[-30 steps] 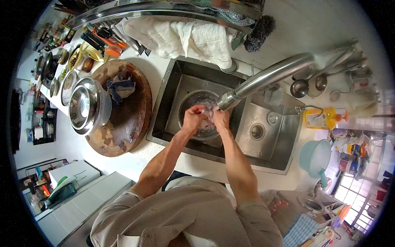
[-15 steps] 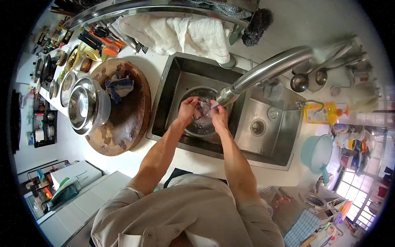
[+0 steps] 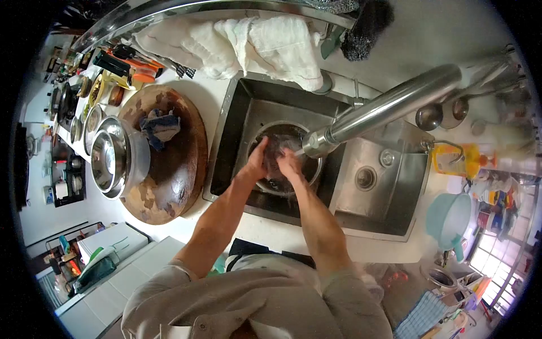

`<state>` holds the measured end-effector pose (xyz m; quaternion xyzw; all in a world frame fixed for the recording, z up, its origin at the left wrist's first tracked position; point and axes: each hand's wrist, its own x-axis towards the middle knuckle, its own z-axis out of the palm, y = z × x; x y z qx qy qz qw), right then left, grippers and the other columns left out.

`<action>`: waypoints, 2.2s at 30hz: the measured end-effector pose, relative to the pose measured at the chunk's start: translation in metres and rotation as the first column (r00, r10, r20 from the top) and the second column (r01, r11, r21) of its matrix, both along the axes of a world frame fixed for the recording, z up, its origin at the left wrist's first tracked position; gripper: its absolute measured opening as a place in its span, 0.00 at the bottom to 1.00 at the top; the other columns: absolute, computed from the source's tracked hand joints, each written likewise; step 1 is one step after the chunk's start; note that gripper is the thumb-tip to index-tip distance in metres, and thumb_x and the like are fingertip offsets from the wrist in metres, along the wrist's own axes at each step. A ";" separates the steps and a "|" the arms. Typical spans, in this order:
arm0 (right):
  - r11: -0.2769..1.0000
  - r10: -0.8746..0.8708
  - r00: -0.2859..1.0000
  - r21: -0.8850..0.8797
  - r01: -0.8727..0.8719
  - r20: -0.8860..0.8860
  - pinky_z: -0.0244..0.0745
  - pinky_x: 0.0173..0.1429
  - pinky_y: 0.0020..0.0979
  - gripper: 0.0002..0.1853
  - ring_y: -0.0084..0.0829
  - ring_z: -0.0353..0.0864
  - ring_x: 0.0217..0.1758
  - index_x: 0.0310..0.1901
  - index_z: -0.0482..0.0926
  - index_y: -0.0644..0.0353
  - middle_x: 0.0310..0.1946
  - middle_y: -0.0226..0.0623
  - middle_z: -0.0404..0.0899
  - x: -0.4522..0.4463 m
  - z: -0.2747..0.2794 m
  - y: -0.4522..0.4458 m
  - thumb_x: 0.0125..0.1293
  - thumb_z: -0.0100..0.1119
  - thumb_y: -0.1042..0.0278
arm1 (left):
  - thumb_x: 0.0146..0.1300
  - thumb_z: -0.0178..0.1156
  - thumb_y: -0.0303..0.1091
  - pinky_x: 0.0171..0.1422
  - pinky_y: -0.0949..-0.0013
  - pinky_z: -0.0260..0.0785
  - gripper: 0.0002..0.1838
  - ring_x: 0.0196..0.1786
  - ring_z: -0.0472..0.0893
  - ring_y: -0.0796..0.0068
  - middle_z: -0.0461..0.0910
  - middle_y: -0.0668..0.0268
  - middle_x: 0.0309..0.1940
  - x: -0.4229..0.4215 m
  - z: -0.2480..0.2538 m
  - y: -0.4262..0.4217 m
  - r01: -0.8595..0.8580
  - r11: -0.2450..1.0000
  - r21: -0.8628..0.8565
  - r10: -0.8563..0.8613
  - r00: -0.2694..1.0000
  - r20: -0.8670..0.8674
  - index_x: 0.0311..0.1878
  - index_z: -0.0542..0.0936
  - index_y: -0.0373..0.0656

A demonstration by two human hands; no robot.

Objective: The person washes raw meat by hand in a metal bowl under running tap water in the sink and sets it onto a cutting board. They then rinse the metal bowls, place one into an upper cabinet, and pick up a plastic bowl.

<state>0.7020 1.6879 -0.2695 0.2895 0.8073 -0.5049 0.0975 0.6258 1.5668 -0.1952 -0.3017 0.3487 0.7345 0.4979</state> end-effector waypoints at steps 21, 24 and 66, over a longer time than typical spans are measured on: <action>0.984 -0.181 0.973 -0.020 0.180 -0.145 0.74 0.51 0.46 0.15 0.52 0.80 0.49 0.48 0.81 0.58 0.45 0.50 0.80 -0.004 0.069 -0.016 0.65 0.59 0.60 | 0.71 0.53 0.50 0.53 0.56 0.75 0.20 0.46 0.82 0.61 0.83 0.59 0.45 0.007 0.007 0.005 -0.032 0.999 0.039 0.029 0.996 0.088 0.52 0.80 0.43; 0.949 -0.053 0.859 0.243 0.202 -0.509 0.74 0.45 0.43 0.08 0.48 0.80 0.41 0.40 0.83 0.56 0.35 0.42 0.82 0.001 0.107 -0.028 0.62 0.62 0.64 | 0.71 0.52 0.46 0.52 0.57 0.76 0.17 0.46 0.82 0.61 0.83 0.59 0.45 0.016 -0.038 0.005 -0.108 0.984 0.145 0.088 0.986 0.139 0.47 0.81 0.43; 0.989 0.056 0.980 0.146 -0.028 -0.189 0.73 0.58 0.46 0.25 0.56 0.77 0.56 0.60 0.75 0.58 0.53 0.55 0.78 0.012 0.074 -0.013 0.60 0.62 0.63 | 0.66 0.55 0.65 0.69 0.48 0.64 0.33 0.62 0.75 0.55 0.77 0.58 0.59 0.026 0.018 0.013 0.009 0.999 -0.036 -0.008 0.999 0.047 0.60 0.77 0.47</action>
